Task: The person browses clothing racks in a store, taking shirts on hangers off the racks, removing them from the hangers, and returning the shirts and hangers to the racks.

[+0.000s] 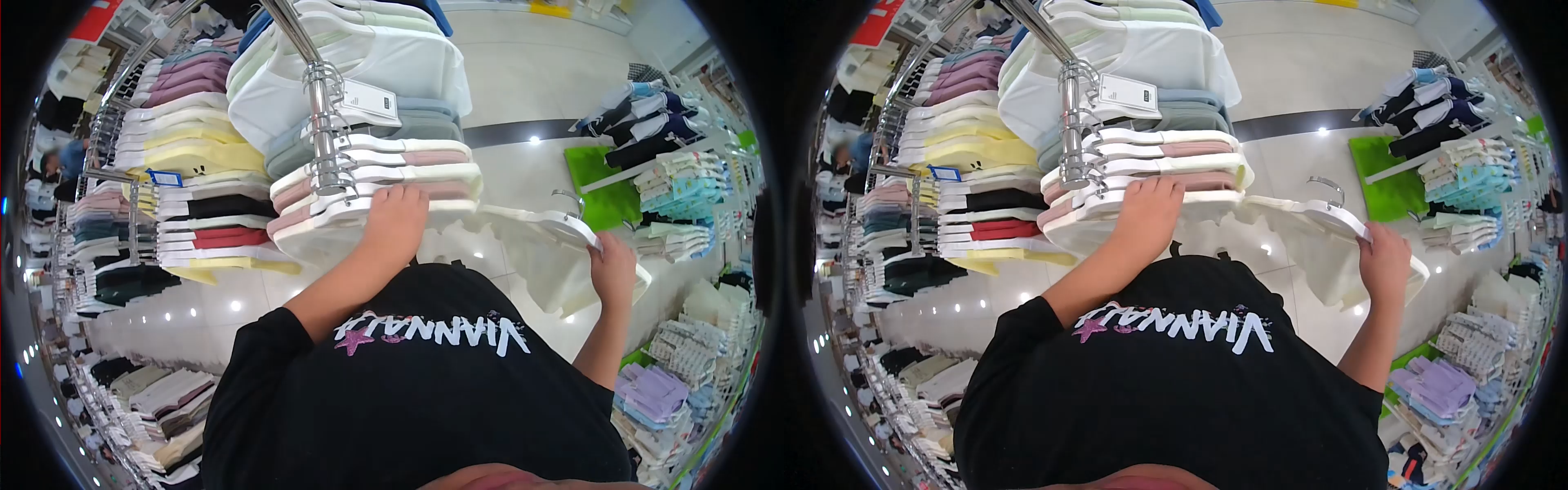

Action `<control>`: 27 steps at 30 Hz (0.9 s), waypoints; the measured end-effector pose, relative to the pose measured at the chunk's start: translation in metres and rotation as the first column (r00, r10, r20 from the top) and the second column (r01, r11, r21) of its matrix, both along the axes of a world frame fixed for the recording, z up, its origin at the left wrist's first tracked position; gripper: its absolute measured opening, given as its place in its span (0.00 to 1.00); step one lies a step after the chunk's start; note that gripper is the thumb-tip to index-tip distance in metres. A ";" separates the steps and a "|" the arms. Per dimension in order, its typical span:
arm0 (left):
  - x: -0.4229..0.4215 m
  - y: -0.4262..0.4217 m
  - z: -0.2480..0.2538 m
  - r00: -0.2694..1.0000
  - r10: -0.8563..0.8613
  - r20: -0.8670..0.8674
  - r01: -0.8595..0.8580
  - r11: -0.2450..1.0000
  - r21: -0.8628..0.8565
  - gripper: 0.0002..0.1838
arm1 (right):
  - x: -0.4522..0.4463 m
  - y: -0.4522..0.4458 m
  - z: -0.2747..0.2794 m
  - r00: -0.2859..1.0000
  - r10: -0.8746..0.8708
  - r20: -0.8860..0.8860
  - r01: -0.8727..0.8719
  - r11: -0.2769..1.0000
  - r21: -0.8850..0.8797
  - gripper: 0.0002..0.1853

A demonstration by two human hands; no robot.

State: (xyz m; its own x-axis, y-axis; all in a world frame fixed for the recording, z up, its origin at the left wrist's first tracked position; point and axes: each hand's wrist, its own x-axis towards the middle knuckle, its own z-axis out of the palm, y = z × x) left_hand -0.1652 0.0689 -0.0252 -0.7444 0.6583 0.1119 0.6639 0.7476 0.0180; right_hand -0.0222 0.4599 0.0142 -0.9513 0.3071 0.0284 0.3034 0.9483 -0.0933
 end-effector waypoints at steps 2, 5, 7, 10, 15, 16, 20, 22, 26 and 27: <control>0.004 0.004 0.002 0.999 0.039 -0.007 -0.039 0.999 -0.004 0.17 | -0.014 0.005 0.017 0.999 0.043 0.013 -0.042 0.998 -0.037 0.13; 0.009 0.008 0.004 0.996 0.063 0.063 -0.062 0.998 -0.026 0.12 | -0.033 -0.002 0.050 0.995 0.102 -0.004 -0.101 0.988 -0.119 0.11; 0.010 0.009 0.005 0.996 0.071 0.059 -0.071 0.997 -0.016 0.10 | -0.044 -0.004 0.064 0.989 0.147 -0.022 -0.149 0.982 -0.120 0.11; 0.010 0.010 0.013 0.994 0.059 0.096 -0.058 0.998 -0.007 0.11 | -0.062 0.000 0.069 0.994 0.100 0.042 -0.092 0.985 -0.144 0.12; -0.009 0.025 0.026 0.997 0.073 -0.035 -0.071 0.997 0.040 0.21 | -0.092 0.021 0.074 0.995 0.101 0.022 -0.100 0.994 -0.049 0.11; -0.019 0.028 0.026 0.990 0.053 -0.134 -0.049 0.998 0.032 0.26 | -0.100 0.020 0.080 0.994 0.108 0.007 -0.108 0.994 -0.001 0.11; -0.056 0.034 0.002 0.954 0.211 -0.214 -0.227 0.973 -0.050 0.32 | -0.120 0.013 0.088 0.979 0.180 -0.097 -0.173 0.982 0.080 0.10; -0.063 0.038 0.007 0.950 0.308 -0.058 -0.313 0.920 -0.236 0.37 | -0.129 0.008 0.096 0.968 0.211 -0.139 -0.202 0.976 0.075 0.10; -0.053 0.038 0.020 0.951 0.306 0.039 -0.280 0.910 -0.306 0.38 | -0.142 -0.011 0.109 0.920 0.323 -0.222 -0.342 0.938 -0.054 0.11; -0.052 0.037 0.017 0.953 0.300 0.040 -0.277 0.919 -0.279 0.37 | -0.147 -0.017 0.111 0.891 0.370 -0.265 -0.402 0.912 -0.078 0.11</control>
